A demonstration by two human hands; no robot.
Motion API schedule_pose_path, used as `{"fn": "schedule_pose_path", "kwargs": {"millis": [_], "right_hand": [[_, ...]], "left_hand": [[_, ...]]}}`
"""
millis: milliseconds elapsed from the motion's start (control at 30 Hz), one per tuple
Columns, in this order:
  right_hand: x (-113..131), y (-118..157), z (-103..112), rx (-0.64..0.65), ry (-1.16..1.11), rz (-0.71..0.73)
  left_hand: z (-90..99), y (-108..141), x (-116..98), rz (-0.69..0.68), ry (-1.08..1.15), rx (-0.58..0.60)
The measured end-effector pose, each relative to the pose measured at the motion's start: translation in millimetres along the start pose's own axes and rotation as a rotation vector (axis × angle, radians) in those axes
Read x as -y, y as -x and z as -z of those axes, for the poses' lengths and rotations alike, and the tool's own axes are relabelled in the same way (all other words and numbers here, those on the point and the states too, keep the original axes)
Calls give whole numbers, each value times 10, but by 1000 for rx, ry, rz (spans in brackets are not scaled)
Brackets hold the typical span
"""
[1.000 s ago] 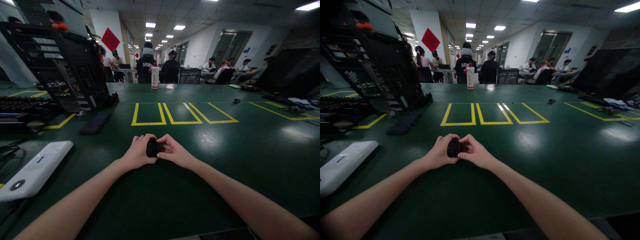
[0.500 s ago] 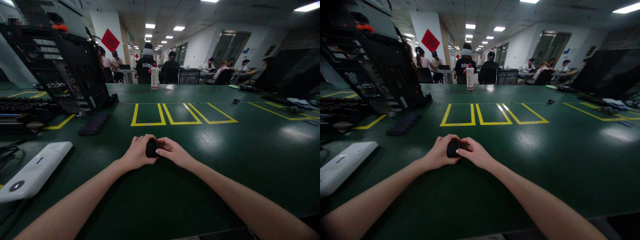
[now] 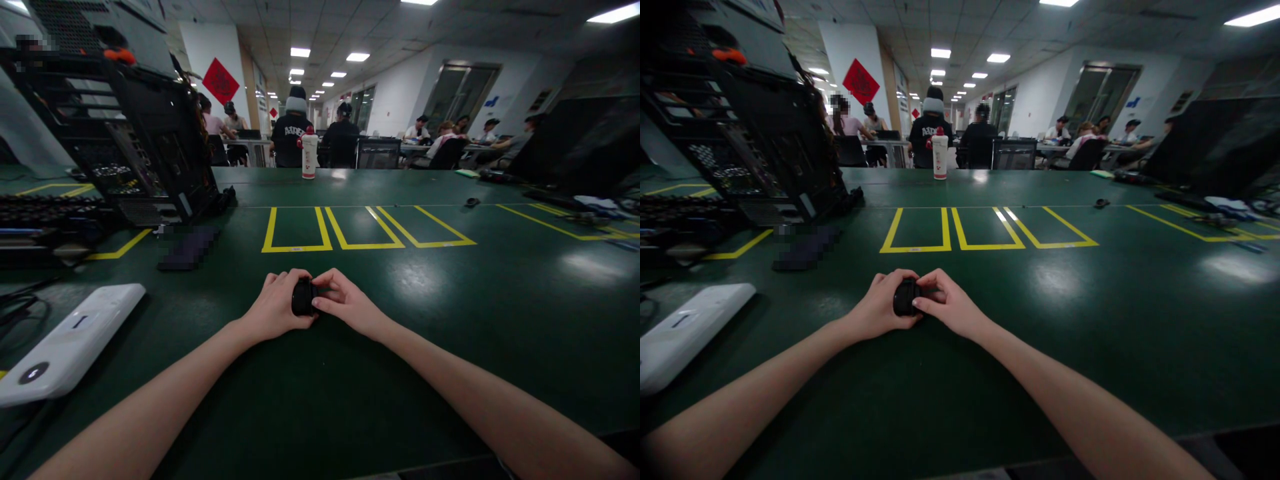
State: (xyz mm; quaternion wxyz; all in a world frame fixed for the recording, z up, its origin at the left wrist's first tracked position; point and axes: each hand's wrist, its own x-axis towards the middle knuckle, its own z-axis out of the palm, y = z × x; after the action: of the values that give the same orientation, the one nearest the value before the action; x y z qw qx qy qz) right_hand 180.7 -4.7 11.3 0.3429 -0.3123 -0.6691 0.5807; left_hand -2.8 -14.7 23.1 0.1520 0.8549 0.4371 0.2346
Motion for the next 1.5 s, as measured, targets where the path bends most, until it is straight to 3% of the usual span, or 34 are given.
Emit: {"fn": "schedule_pose_path", "kwargs": {"millis": [133, 300, 467, 667, 933, 1200, 1333, 1500], "right_hand": [[-3, 5, 16, 6, 5, -53], [33, 34, 33, 89, -64, -10], [-2, 14, 16, 32, -53, 6], [-24, -15, 7, -26, -7, -2], [9, 21, 46, 75, -42, 0], [-1, -1, 26, 33, -3, 7], [-5, -2, 18, 8, 15, -19], [15, 18, 25, 76, -37, -10]], "left_hand": [[-17, -4, 16, 2, -3, -13], [-53, -8, 52, -13, -21, -18], [-101, -11, 81, -18, -44, -73], [-107, -17, 76, -10, -30, -59], [-77, -13, 67, -16, -33, -44], [0, 5, 14, -13, -21, -5], [-39, 0, 38, -16, -23, -14], [-107, -12, 78, -18, -61, -67]]}}
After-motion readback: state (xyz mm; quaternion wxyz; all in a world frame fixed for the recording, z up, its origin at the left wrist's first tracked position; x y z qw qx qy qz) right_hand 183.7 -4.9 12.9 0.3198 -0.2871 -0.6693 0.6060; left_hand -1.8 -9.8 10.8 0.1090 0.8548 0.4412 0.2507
